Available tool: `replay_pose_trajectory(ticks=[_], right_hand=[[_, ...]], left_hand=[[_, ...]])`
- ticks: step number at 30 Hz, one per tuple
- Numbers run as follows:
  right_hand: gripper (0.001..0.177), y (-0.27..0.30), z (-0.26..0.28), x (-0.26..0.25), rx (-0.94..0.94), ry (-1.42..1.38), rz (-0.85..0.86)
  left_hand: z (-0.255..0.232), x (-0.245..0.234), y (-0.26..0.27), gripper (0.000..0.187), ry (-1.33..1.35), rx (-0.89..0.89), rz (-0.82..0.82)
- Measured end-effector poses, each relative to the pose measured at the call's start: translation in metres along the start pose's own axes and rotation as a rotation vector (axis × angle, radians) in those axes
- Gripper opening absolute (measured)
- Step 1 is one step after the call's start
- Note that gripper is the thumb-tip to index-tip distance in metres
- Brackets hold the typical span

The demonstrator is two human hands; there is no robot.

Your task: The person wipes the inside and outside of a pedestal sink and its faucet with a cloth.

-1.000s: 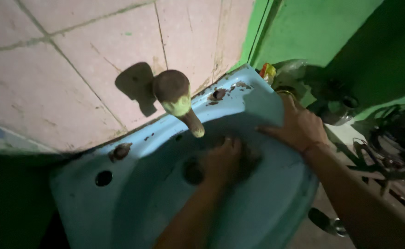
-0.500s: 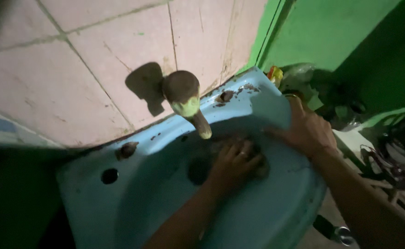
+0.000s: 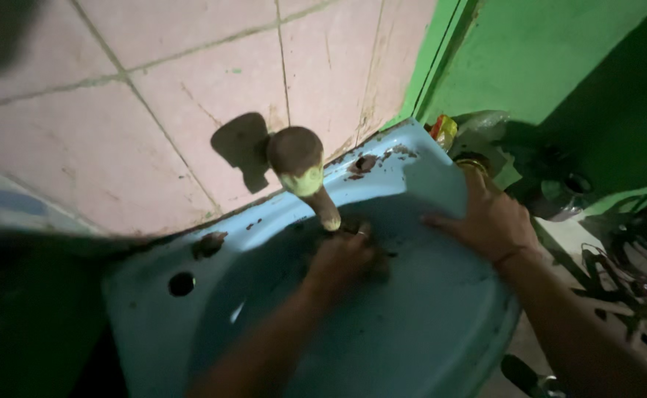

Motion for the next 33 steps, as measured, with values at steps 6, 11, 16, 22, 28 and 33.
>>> replay_pose_trajectory(ticks=[6,11,16,22,28,33], right_hand=[[0.106,-0.001,0.001,-0.004,0.046,0.01,0.003],[0.1,0.003,0.002,-0.003,0.027,-0.002,-0.028],[0.103,0.002,-0.002,0.001,-0.111,-0.049,-0.093],[0.102,0.001,0.0,0.001,0.008,0.018,-0.019],[0.099,0.009,0.002,-0.003,0.074,-0.005,0.025],[0.097,0.009,0.002,-0.005,-0.011,-0.003,-0.014]], left_hand=[[-0.032,0.036,-0.026,0.024,0.199,-0.068,-0.635],[-0.06,-0.01,-0.023,0.043,0.516,-0.168,-0.489],[-0.065,-0.032,0.015,0.042,0.399,-0.066,-0.56],[-0.027,0.003,-0.013,0.036,0.053,0.231,-0.669],[-0.034,0.007,0.004,0.029,0.021,0.095,-0.539],[0.0,-0.047,0.028,0.043,0.236,-0.068,-0.233]])
Point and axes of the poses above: each hand's wrist, its own y-axis away from the middle knuckle, its own x-axis out of the palm, z = x × y, the point moved 1 cm from there along -y, towards the middle knuckle, and after that the axes turned 12 degrees about -y, right-handed, at the moved point
